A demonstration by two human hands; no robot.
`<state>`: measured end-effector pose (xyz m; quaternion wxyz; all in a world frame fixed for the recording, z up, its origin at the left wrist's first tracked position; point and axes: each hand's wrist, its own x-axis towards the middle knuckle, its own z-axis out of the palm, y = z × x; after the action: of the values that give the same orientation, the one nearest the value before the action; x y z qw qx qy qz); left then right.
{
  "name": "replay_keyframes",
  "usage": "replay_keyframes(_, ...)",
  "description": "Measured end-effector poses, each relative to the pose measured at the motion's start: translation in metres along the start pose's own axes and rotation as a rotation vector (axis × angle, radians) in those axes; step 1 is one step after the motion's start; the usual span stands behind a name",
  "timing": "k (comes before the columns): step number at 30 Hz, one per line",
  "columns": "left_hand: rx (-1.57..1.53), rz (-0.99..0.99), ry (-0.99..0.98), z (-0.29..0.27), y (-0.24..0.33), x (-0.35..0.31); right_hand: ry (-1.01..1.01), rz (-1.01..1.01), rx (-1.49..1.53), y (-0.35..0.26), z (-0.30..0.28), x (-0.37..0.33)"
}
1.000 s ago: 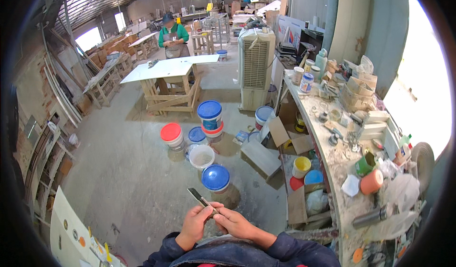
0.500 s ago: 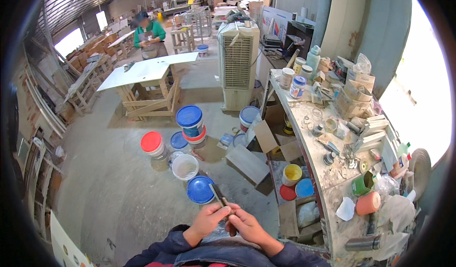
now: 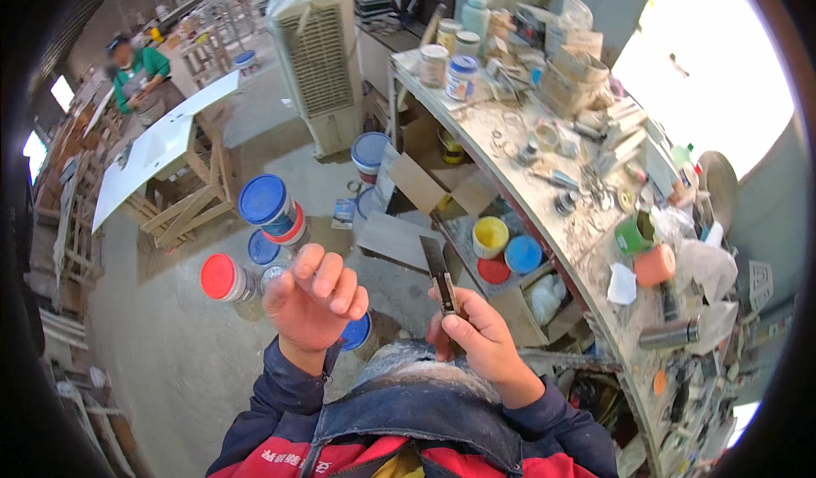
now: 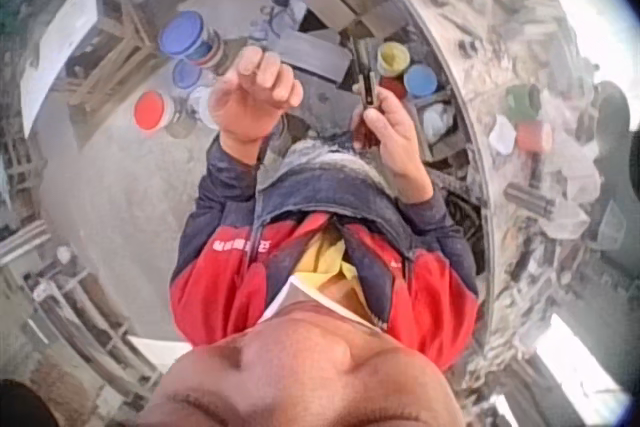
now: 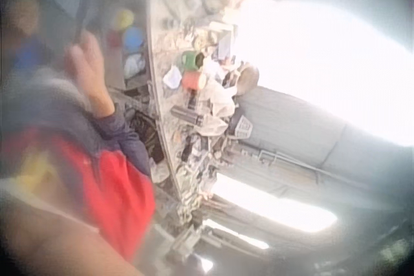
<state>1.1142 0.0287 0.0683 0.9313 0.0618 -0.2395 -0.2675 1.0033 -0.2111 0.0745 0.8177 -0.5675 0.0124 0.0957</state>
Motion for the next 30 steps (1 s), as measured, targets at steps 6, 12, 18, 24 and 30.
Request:
replay_keyframes(6, -0.108, -0.17, -0.152, 0.007, -0.019, 0.032, 0.131, -0.036, -0.028, -0.003, -0.007, -0.016)
replay_keyframes(12, -0.125, -0.241, -0.139, 0.009, -0.065, 0.048, 0.2, -0.087, -0.04, -0.011, -0.032, -0.046)
replay_keyframes(18, -0.071, -0.297, -0.152, 0.022, -0.123, 0.062, 0.236, -0.157, -0.088, -0.029, -0.061, -0.085)
replay_keyframes(24, 0.015, -0.305, -0.146, 0.038, -0.172, 0.067, 0.21, -0.328, -0.526, -0.063, -0.082, -0.112)
replay_keyframes(30, 0.102, -0.271, -0.191, 0.041, -0.202, 0.066, 0.202, -0.64, -0.996, -0.079, -0.085, -0.113)
